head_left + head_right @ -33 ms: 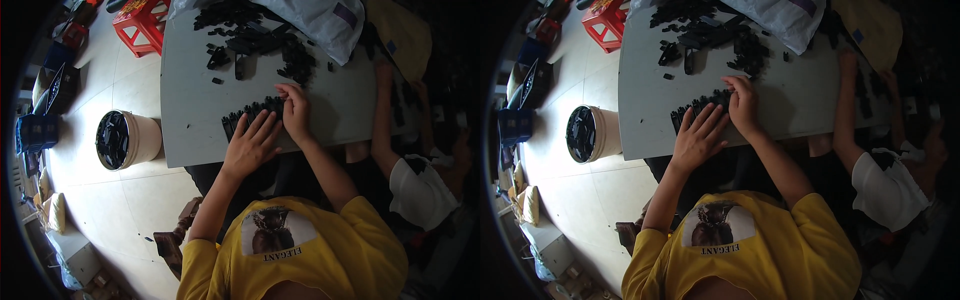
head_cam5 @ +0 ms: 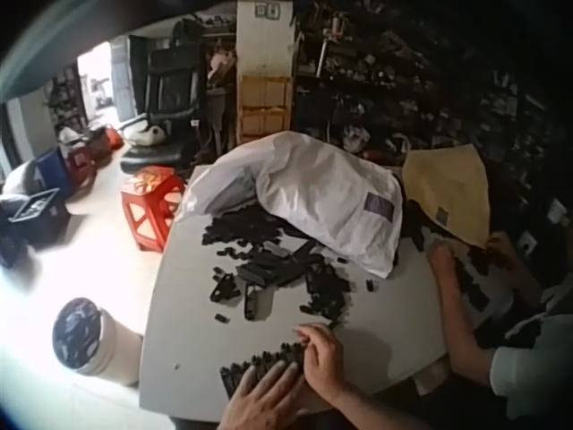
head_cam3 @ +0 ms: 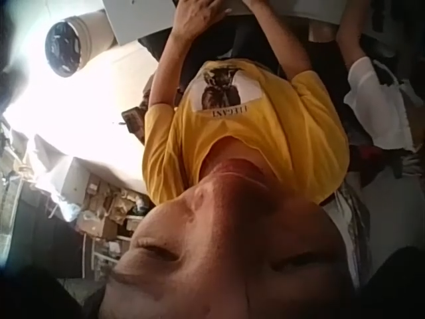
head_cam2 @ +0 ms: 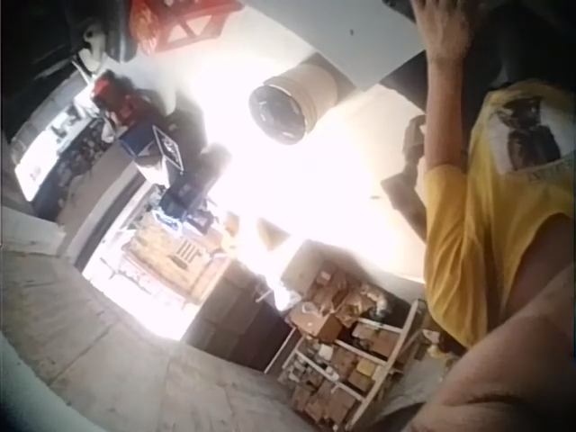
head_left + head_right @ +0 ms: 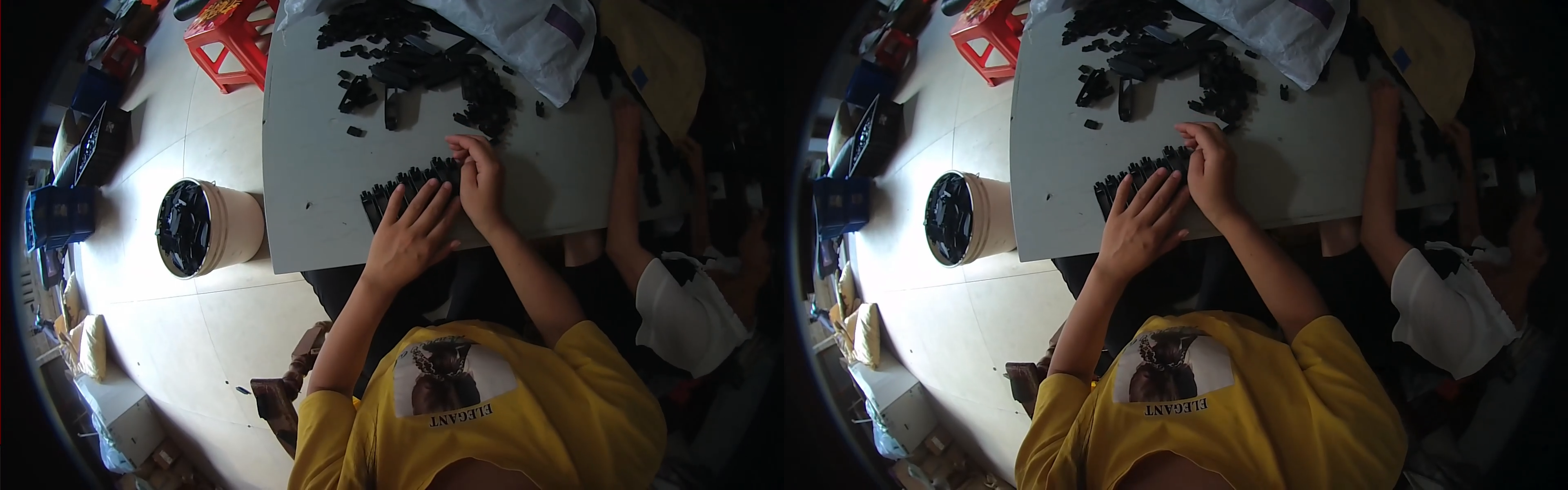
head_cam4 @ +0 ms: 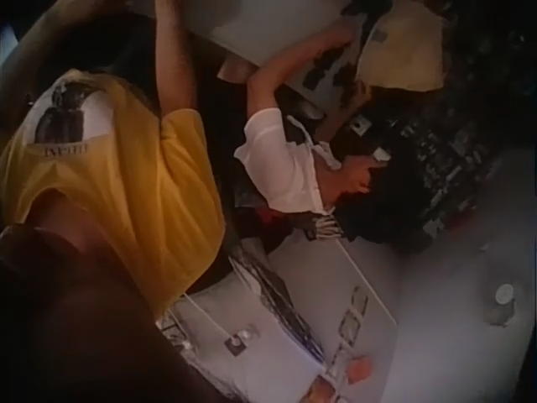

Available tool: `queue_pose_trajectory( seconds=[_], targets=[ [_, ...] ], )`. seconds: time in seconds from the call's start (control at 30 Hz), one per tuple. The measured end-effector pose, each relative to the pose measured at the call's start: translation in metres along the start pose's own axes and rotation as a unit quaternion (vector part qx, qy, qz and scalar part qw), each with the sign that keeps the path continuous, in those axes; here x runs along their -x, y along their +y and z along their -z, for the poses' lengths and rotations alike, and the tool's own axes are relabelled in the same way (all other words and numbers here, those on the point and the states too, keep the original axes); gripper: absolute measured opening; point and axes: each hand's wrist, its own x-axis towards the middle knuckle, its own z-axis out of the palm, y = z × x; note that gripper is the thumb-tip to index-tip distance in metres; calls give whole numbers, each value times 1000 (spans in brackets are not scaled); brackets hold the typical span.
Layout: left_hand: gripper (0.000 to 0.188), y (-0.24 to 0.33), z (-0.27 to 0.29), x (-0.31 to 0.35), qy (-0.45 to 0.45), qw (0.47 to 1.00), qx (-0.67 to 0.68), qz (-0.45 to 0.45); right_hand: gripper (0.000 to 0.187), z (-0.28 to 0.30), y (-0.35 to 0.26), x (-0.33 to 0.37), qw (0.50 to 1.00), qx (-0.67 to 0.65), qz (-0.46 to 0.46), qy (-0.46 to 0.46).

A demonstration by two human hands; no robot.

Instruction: Sorting small black plastic components on a table and arranging them into rows.

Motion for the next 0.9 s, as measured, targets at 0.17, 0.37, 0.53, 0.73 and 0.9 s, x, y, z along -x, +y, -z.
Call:
queue_pose_trajectory(
  seconds=[0.17,0.37,0.53,0.73,0.9],
  targets=[
    [54,-1,-3,0,29,999,-6,-22,33,-10,2,-29,991,87,102,16],
    [51,-1,-6,2,57,998,-14,-27,32,-80,-20,-86,921,215,311,-90],
    [48,-3,-10,3,75,997,-7,-26,24,-105,14,-103,886,272,343,-150],
    [48,-2,-9,6,76,997,10,-16,15,-40,54,-118,890,319,311,-95],
    [47,-2,-12,5,90,996,14,-18,11,-62,18,-109,910,215,316,-162]
  ],
)
